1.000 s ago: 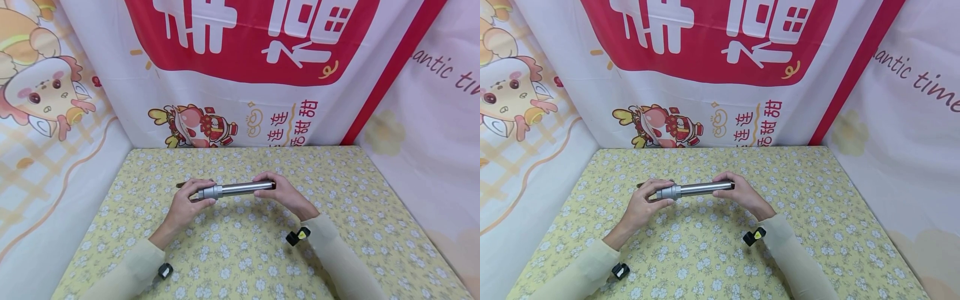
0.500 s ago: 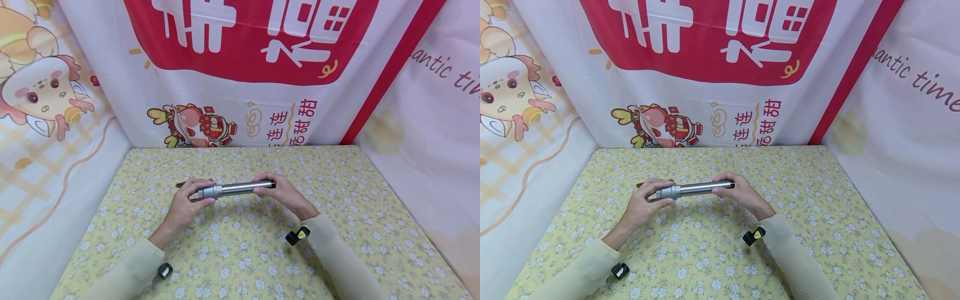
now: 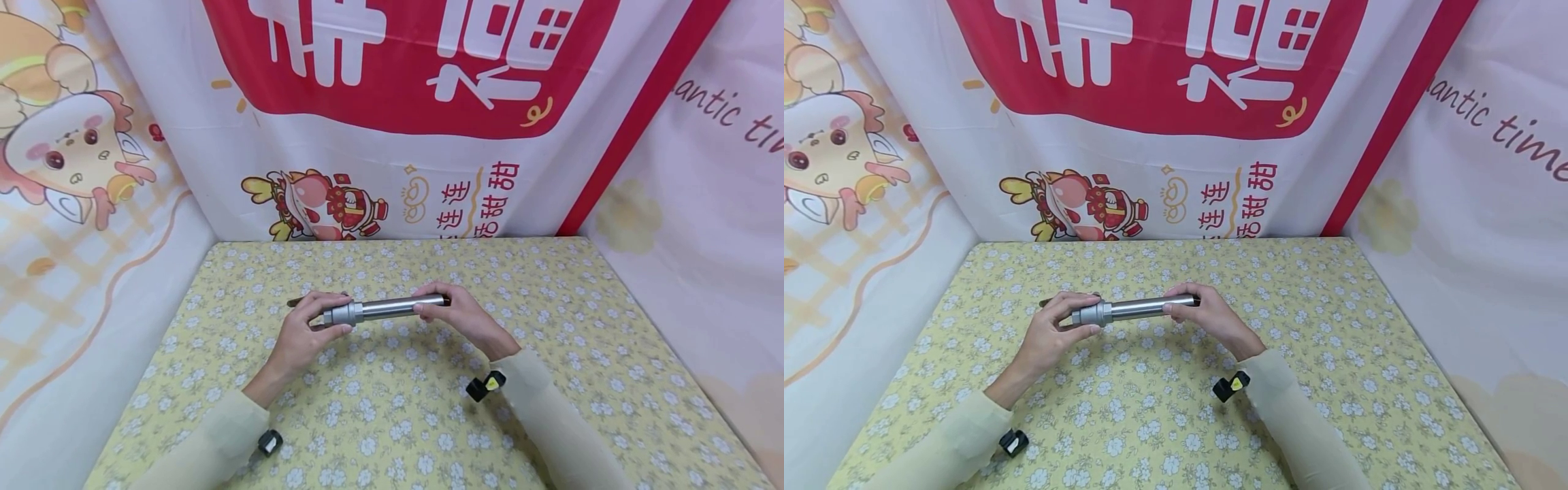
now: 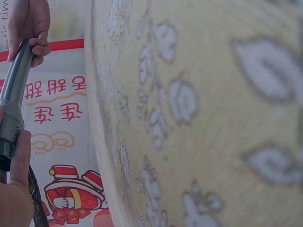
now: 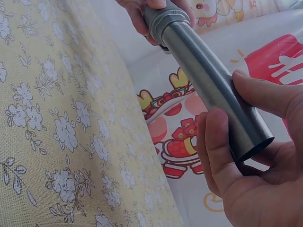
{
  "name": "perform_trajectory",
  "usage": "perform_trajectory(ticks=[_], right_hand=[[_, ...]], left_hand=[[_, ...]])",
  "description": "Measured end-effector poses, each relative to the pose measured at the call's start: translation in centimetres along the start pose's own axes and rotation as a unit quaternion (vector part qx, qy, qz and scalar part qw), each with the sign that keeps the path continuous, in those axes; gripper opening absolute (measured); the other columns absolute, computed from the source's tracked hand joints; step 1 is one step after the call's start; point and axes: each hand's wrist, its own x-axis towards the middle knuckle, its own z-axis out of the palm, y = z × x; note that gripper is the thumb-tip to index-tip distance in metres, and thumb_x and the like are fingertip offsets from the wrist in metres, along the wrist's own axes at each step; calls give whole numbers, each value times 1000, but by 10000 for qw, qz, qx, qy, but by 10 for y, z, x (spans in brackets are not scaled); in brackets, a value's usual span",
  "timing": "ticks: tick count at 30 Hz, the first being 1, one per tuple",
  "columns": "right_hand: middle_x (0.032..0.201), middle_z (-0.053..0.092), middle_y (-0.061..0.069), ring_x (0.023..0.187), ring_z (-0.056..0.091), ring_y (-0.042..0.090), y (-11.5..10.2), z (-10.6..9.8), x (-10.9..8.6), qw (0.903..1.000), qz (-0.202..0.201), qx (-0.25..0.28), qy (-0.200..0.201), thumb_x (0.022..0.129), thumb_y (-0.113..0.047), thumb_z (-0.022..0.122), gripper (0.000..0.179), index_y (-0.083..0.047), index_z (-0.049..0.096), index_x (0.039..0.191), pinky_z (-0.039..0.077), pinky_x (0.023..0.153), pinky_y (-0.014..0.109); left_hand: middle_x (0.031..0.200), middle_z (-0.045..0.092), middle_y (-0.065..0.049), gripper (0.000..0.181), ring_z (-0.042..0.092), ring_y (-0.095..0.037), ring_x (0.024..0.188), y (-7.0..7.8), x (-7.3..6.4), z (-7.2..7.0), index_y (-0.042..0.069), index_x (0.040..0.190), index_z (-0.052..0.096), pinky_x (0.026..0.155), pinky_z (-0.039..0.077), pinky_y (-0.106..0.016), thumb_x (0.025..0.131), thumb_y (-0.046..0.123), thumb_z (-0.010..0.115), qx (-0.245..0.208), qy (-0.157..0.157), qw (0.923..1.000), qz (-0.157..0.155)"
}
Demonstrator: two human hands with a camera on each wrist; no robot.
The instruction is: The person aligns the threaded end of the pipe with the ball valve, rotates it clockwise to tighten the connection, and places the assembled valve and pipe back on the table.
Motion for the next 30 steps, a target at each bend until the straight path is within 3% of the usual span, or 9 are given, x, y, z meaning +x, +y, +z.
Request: perform_trajectory(ticks=[3, 8, 15, 22, 30], right_hand=[[110, 71, 10, 94, 64, 28, 0, 0, 0, 10000, -5, 2, 9, 103, -30, 80, 35, -11, 74, 131, 55, 100, 60], [116, 70, 10, 95, 63, 26, -1, 1, -1, 10000, 8, 17, 37, 103, -30, 80, 34, -12, 75, 131, 55, 99, 58], [126, 68, 11, 110, 65, 41, -2, 2, -2, 10000, 49, 63, 23, 101, -31, 82, 41, -11, 69, 135, 57, 102, 60], [127, 68, 19, 105, 68, 28, -1, 0, -3, 9998, -52, 124, -138, 100, -18, 83, 39, -9, 67, 134, 58, 101, 61], [129, 65, 19, 109, 67, 29, 1, 0, -3, 9996, -134, 0, -262, 98, -5, 82, 41, -8, 64, 135, 62, 94, 38]], left_hand=[[142, 62, -5, 46, 62, -31, 125, 0, 0, 0, 20, 136, 77, 97, 64, -26, 92, 12, 89, 11, 1, 10000, 9], [142, 62, -5, 46, 62, -31, 125, 0, -1, 1, 20, 136, 77, 97, 64, -26, 92, 13, 89, 75, -6, 10000, 9], [142, 61, -5, 46, 62, -31, 126, 0, -2, 1, 20, 136, 77, 98, 64, -26, 93, 12, 89, 67, -27, 10000, 15], [142, 61, -6, 46, 61, -30, 126, -1, -2, 2, 19, 137, 77, 98, 64, -25, 93, 11, 88, 74, -29, 9999, 67], [142, 61, -6, 46, 61, -29, 126, 0, -2, 2, 19, 136, 77, 98, 63, -24, 93, 11, 89, 82, 20, 9999, 59]])
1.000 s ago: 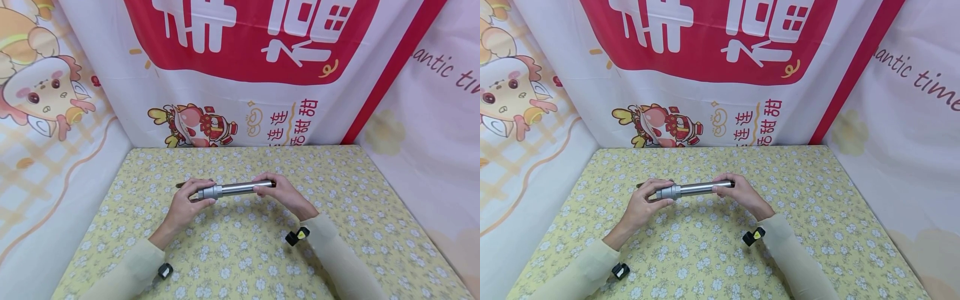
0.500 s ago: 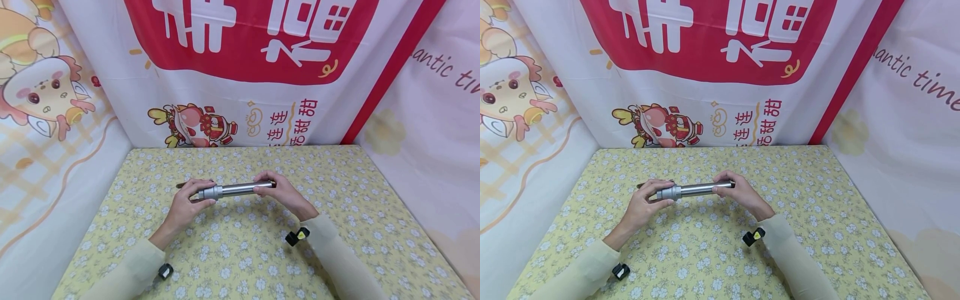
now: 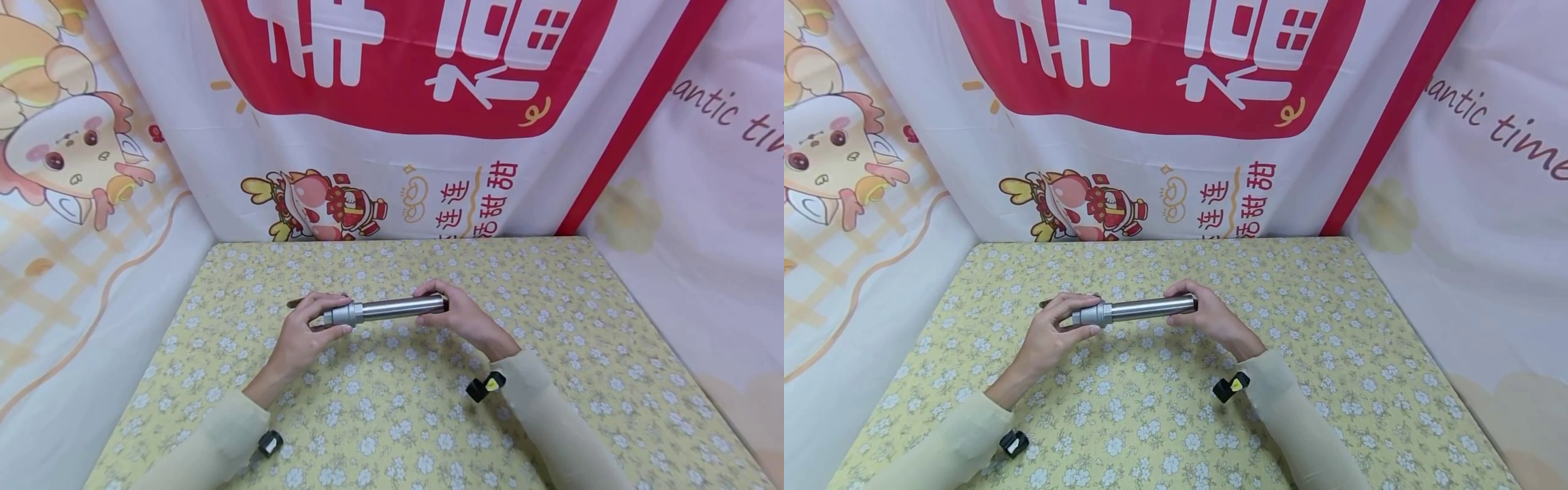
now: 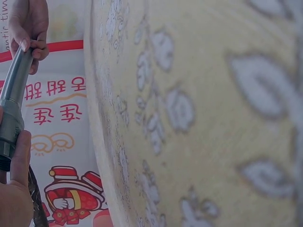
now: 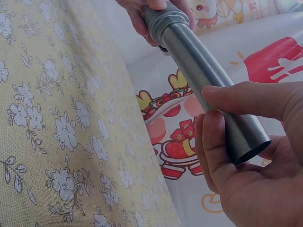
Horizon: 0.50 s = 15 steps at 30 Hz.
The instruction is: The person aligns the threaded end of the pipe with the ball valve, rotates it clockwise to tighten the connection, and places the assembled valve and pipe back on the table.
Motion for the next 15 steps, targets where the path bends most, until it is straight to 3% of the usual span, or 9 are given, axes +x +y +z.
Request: perform_trajectory(ticks=[15], right_hand=[[132, 64, 18, 110, 66, 30, -2, 1, 1, 9999, 74, -88, 38, 100, -4, 79, 40, -8, 63, 136, 61, 94, 39]], left_hand=[[141, 61, -5, 46, 61, -29, 126, 1, 0, -2, 19, 136, 77, 98, 63, -24, 92, 12, 89, -54, -13, 10000, -12]])
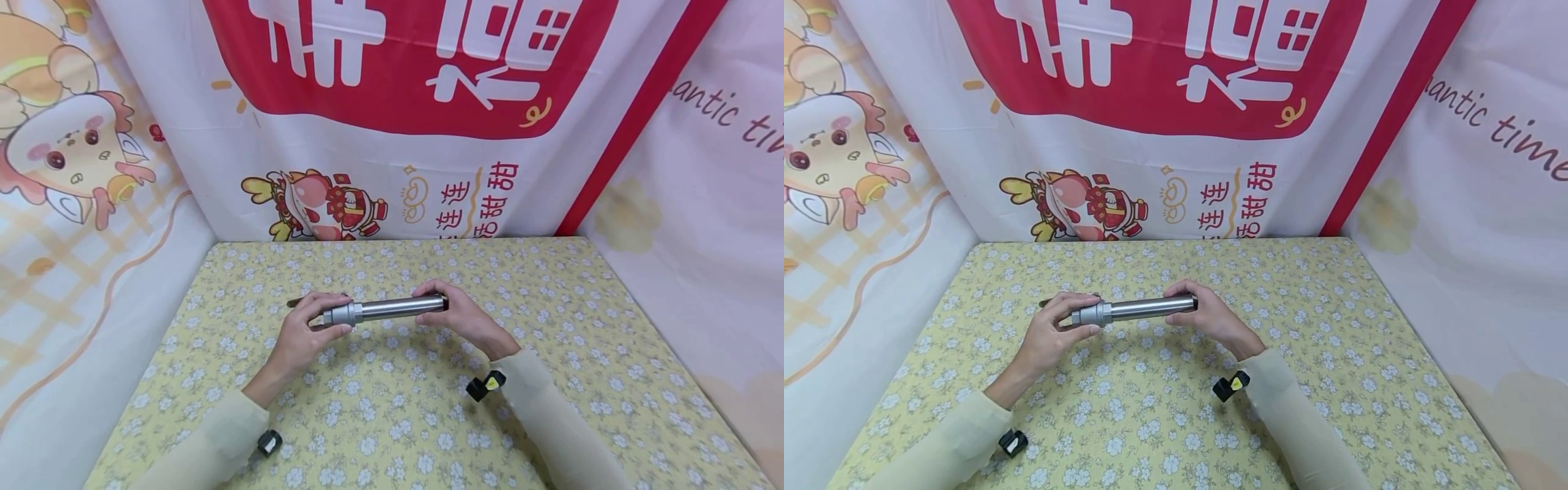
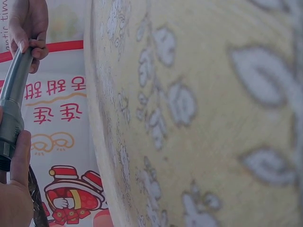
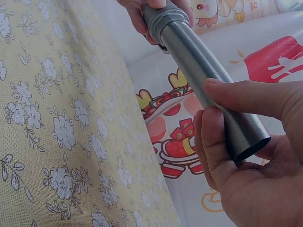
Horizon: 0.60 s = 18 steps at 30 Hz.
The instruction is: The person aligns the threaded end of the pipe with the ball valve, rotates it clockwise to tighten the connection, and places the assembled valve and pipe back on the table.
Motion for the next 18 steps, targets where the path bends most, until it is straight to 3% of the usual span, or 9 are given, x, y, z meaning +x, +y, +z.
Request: perform_trajectory(ticks=[8, 18], right_hand=[[133, 65, 19, 109, 66, 28, 2, -1, -1, 9999, -62, 28, -91, 102, -9, 79, 40, -8, 63, 139, 58, 102, 61], [133, 64, 26, 107, 67, 27, 4, -3, 0, 9997, -139, 35, -204, 104, -17, 78, 40, -9, 64, 140, 57, 101, 59]], left_hand=[[142, 61, -5, 46, 61, -29, 126, -1, 0, 0, 19, 136, 77, 99, 63, -23, 93, 11, 89, -18, 10, 10000, 10], [142, 61, -5, 46, 61, -30, 126, 0, 0, 0, 20, 136, 77, 97, 64, -23, 93, 11, 89, -31, 9, 10000, -22]])
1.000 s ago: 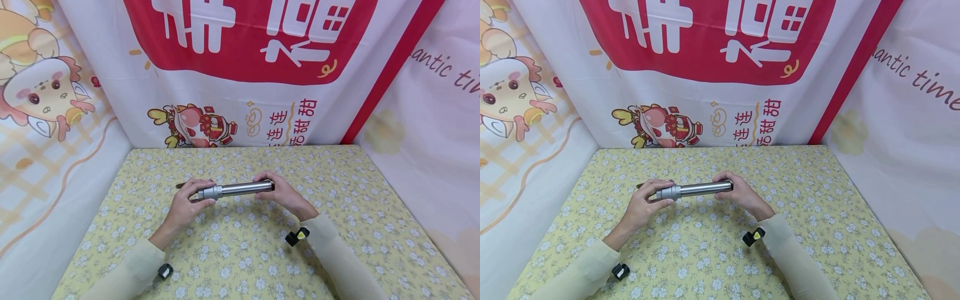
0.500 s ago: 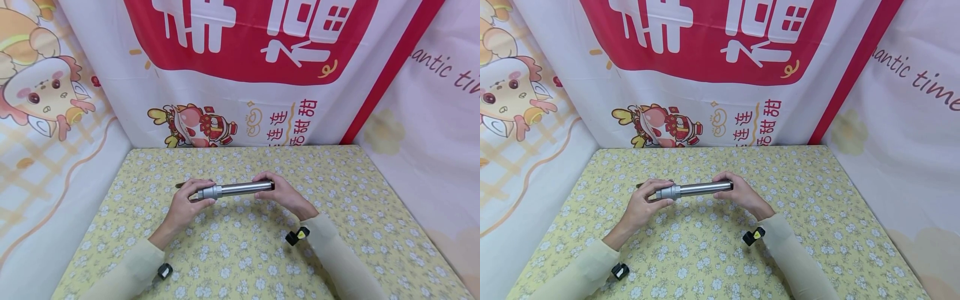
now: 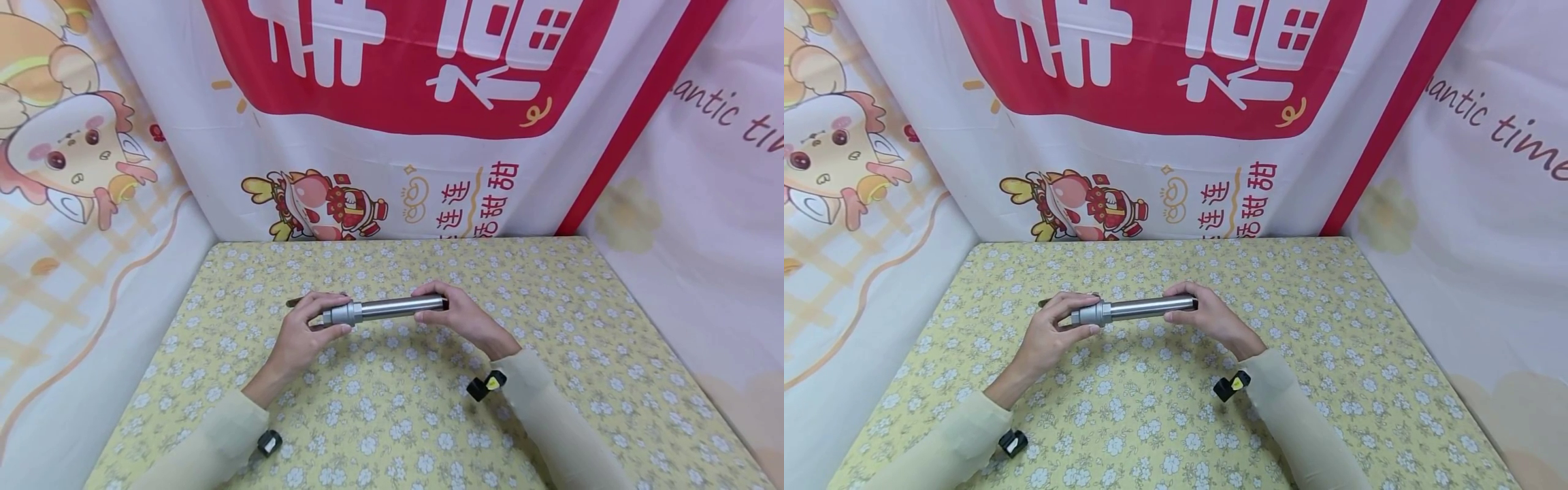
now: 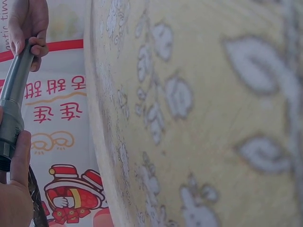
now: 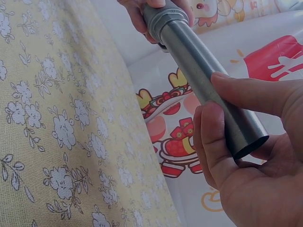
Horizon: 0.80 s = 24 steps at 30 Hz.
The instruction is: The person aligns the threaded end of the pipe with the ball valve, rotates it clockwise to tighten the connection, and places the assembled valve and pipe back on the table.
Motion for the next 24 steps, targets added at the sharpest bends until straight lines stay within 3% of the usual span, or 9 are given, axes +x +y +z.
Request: perform_trajectory(ticks=[6, 15, 24], right_hand=[[132, 66, 23, 108, 68, 29, -1, 0, -1, 10000, 0, 74, -19, 103, -22, 80, 42, -10, 65, 141, 57, 103, 61], [127, 69, 14, 120, 60, 56, -2, -1, -2, 9999, 109, 78, 31, 103, -26, 80, 42, -12, 66, 140, 56, 103, 62], [125, 68, 13, 107, 64, 38, -2, 0, -1, 9998, 127, -90, 104, 104, -28, 79, 41, -11, 68, 139, 58, 97, 57]], left_hand=[[142, 61, -5, 46, 60, -30, 126, 0, 0, 0, 20, 136, 77, 97, 64, -23, 92, 11, 89, 0, 7, 10000, -16], [142, 62, -6, 46, 60, -29, 126, 1, -1, 0, 18, 135, 77, 97, 64, -23, 92, 10, 89, -35, 28, 10000, -22], [142, 62, -6, 46, 60, -29, 126, 0, -1, 0, 17, 135, 77, 97, 63, -23, 92, 10, 89, -15, 40, 10000, -52]])
